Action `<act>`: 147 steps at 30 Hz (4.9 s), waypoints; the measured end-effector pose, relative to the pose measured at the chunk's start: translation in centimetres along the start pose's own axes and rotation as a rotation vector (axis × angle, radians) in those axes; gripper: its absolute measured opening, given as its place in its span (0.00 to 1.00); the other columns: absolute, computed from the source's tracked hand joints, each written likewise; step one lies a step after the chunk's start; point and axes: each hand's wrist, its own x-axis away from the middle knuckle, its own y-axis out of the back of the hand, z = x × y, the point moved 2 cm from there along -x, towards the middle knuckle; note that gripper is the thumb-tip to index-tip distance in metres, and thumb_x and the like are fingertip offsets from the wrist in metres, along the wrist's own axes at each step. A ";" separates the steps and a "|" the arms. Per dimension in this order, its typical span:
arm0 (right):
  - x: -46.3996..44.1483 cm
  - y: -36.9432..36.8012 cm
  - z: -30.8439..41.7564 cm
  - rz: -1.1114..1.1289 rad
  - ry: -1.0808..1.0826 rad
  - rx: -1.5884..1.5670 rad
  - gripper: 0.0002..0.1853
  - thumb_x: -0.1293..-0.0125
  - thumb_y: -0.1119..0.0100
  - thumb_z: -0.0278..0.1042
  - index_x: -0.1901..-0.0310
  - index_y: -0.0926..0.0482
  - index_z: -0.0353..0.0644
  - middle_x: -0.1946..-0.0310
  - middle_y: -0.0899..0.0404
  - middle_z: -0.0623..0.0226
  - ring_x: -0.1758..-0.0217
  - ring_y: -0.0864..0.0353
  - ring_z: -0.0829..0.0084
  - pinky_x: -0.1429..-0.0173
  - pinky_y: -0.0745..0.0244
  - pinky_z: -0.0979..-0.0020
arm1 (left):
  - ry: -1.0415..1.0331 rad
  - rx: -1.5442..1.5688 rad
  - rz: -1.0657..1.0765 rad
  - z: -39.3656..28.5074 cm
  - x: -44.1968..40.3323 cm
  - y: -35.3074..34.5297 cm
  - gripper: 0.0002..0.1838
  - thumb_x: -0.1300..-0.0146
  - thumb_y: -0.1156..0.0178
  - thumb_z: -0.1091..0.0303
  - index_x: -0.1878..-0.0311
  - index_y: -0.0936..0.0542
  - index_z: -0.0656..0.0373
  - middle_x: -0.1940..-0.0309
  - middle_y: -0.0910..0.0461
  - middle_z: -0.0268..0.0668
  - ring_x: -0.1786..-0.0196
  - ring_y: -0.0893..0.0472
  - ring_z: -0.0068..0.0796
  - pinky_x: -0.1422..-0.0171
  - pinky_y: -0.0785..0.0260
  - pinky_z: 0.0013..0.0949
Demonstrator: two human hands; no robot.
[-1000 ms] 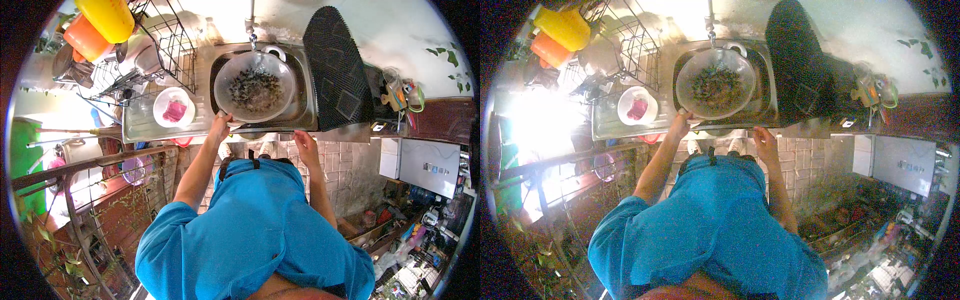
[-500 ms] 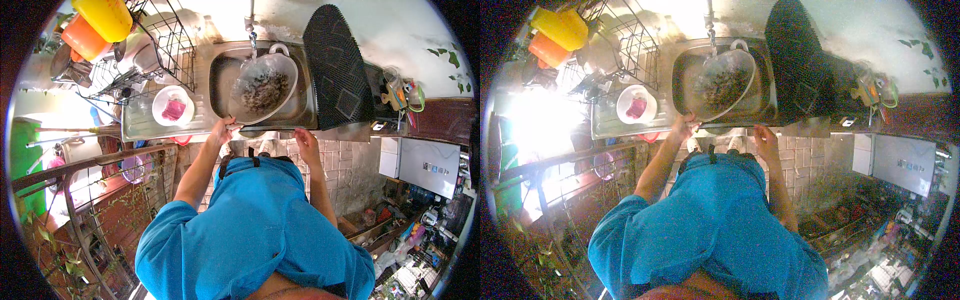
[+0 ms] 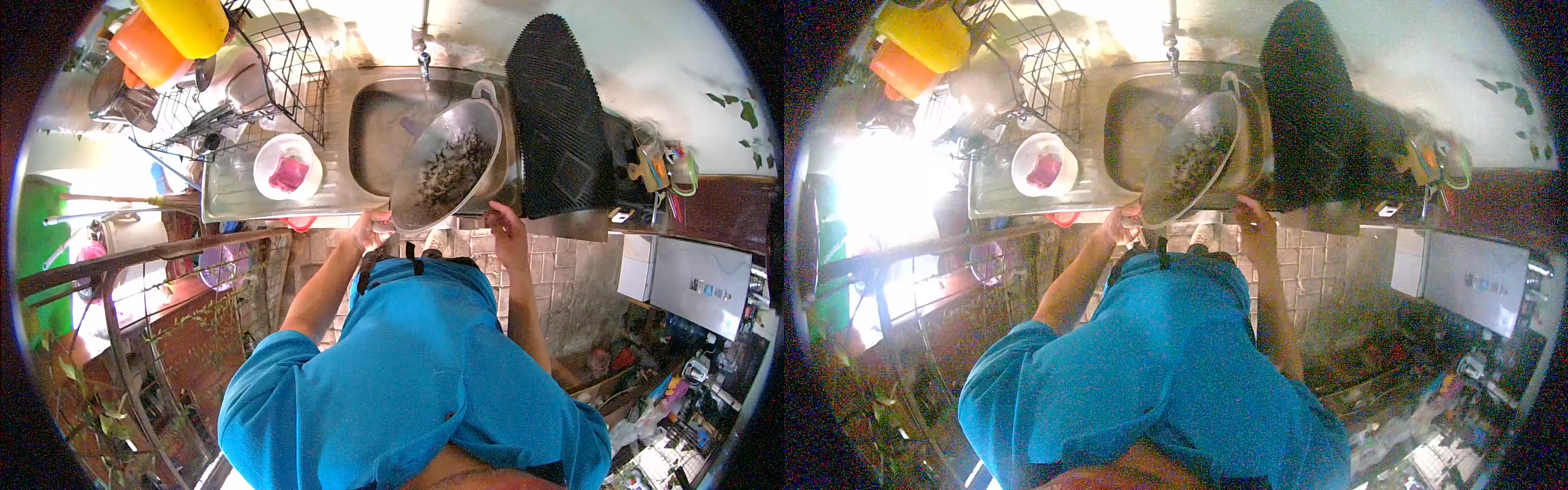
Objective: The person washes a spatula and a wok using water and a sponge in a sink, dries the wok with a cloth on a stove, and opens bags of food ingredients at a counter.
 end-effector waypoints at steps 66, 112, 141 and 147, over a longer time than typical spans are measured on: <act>-14.9 -45.1 10.4 1.046 0.890 1.264 0.16 0.50 0.40 0.43 0.71 0.17 0.36 0.69 0.20 0.43 0.62 0.17 0.54 0.54 0.23 0.58 | -0.524 -0.466 -0.339 -3.1 8.2 -0.6 0.19 0.44 0.44 0.78 0.47 0.28 0.65 0.71 0.22 0.39 0.72 0.23 0.29 0.76 0.24 0.36; -12.4 -16.6 -0.2 0.454 0.507 1.048 0.08 0.45 0.39 0.35 0.72 0.21 0.39 0.68 0.20 0.53 0.61 0.19 0.55 0.59 0.25 0.58 | -0.691 -0.317 -0.202 -2.4 3.3 2.4 0.21 0.41 0.47 0.82 0.43 0.30 0.59 0.62 0.22 0.36 0.66 0.24 0.26 0.63 0.30 0.31; -15.7 -22.3 2.2 0.076 0.623 0.681 0.34 0.34 0.53 0.43 0.31 0.49 0.38 0.28 0.59 0.47 0.26 0.63 0.39 0.26 0.64 0.47 | -0.727 -0.635 -0.233 -2.5 6.8 -7.0 0.29 0.43 0.46 0.82 0.36 0.36 0.59 0.54 0.22 0.35 0.59 0.23 0.26 0.55 0.28 0.30; -10.0 -17.2 -0.7 0.480 0.588 1.069 0.32 0.31 0.58 0.46 0.29 0.50 0.43 0.27 0.62 0.53 0.25 0.65 0.42 0.29 0.66 0.36 | -0.828 -0.625 -0.217 -4.7 9.6 -3.9 0.28 0.43 0.46 0.81 0.37 0.36 0.62 0.55 0.22 0.36 0.60 0.23 0.25 0.58 0.29 0.29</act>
